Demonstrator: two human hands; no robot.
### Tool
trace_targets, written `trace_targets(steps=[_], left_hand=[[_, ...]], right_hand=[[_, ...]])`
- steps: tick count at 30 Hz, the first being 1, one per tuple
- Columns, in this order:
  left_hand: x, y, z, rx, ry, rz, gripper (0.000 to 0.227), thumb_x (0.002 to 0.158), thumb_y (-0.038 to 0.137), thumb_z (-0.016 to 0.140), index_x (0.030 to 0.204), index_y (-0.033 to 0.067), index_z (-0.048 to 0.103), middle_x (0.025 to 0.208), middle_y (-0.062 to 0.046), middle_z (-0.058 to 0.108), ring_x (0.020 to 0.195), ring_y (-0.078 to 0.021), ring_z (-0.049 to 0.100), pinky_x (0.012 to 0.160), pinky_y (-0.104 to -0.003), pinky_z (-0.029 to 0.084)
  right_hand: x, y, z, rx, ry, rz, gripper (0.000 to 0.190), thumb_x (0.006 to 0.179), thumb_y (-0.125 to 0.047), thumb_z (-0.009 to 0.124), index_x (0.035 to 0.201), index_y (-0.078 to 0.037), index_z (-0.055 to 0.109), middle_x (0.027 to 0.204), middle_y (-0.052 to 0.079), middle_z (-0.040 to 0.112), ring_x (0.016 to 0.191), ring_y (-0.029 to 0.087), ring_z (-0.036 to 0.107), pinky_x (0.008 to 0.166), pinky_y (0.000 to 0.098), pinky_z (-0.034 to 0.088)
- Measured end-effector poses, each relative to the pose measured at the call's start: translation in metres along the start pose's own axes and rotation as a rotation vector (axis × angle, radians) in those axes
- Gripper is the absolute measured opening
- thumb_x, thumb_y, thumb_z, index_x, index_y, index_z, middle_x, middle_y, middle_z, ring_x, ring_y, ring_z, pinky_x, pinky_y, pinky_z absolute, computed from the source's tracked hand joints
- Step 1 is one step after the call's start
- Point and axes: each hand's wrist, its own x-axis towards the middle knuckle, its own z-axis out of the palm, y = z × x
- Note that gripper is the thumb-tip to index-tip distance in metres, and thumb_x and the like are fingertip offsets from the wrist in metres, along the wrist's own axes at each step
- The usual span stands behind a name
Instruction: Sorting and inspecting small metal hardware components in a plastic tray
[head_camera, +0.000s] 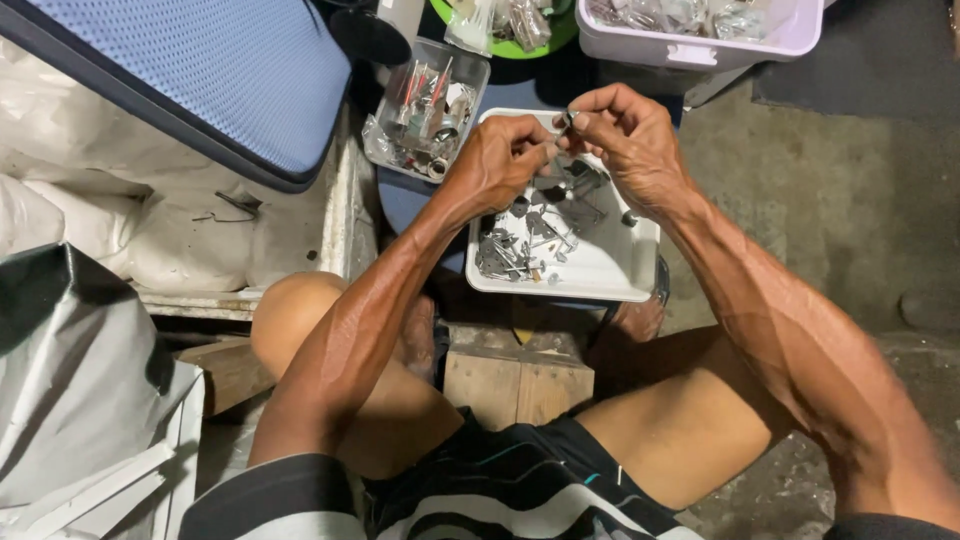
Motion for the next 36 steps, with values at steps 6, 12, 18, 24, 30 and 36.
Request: trace_targets(steps=[6,12,18,24,30,36], left_hand=[[0.006,-0.010,0.008,0.214,0.046,0.268,0.018,0.096,0.014,0.063,0.078,0.0101,0.067,0.070,-0.001,0.066,0.061,-0.0140,0.056,0.056,-0.034,0.046],[0.001,-0.021,0.024,0.373,-0.005,0.302,0.018,0.095,0.015,0.065,0.079,0.0093,0.069,0.059,-0.004,0.063,0.047,-0.0164,0.050,0.050,-0.037,0.046],[-0.014,0.004,0.008,0.350,-0.059,0.209,0.032,0.087,0.019,0.075,0.111,0.0018,0.064,0.089,-0.022,0.075,0.086,-0.0458,0.074,0.075,-0.059,0.056],[-0.010,0.003,0.011,0.274,-0.131,0.175,0.013,0.093,0.006,0.068,0.106,0.0007,0.067,0.092,-0.024,0.076,0.086,-0.0406,0.076,0.083,-0.052,0.059],[0.008,-0.061,0.019,0.604,-0.148,0.018,0.022,0.081,0.018,0.078,0.099,0.0086,0.072,0.080,-0.018,0.074,0.084,-0.0418,0.076,0.074,-0.057,0.058],[-0.003,-0.018,-0.005,0.582,-0.034,0.035,0.031,0.088,0.020,0.075,0.112,0.0029,0.071,0.087,-0.027,0.073,0.089,-0.0505,0.074,0.078,-0.062,0.058]], right_hand=[[-0.007,-0.006,-0.017,-0.627,-0.129,-0.154,0.006,0.098,-0.006,0.057,0.097,-0.011,0.055,0.083,-0.002,0.050,0.069,0.007,0.045,0.061,0.0241,0.039],[-0.015,-0.007,-0.019,-0.664,-0.314,-0.007,0.009,0.097,-0.005,0.055,0.093,-0.011,0.061,0.085,0.000,0.063,0.070,0.008,0.055,0.065,0.0231,0.049],[-0.015,0.006,-0.010,-0.444,-0.195,0.075,0.008,0.093,0.001,0.060,0.092,0.000,0.068,0.067,0.009,0.066,0.059,0.012,0.059,0.056,0.0240,0.051],[-0.011,0.012,-0.013,-0.375,-0.238,0.080,0.011,0.092,0.004,0.068,0.102,0.004,0.063,0.072,0.014,0.066,0.062,0.017,0.066,0.060,0.0291,0.056],[-0.009,0.014,-0.035,-0.861,-0.330,0.049,0.013,0.093,-0.003,0.069,0.104,0.001,0.065,0.081,0.019,0.069,0.074,0.033,0.070,0.067,0.0458,0.056],[-0.026,0.032,-0.016,-1.142,-0.524,-0.249,0.031,0.086,-0.004,0.074,0.116,-0.004,0.070,0.111,0.027,0.065,0.101,0.050,0.068,0.088,0.0566,0.058]])
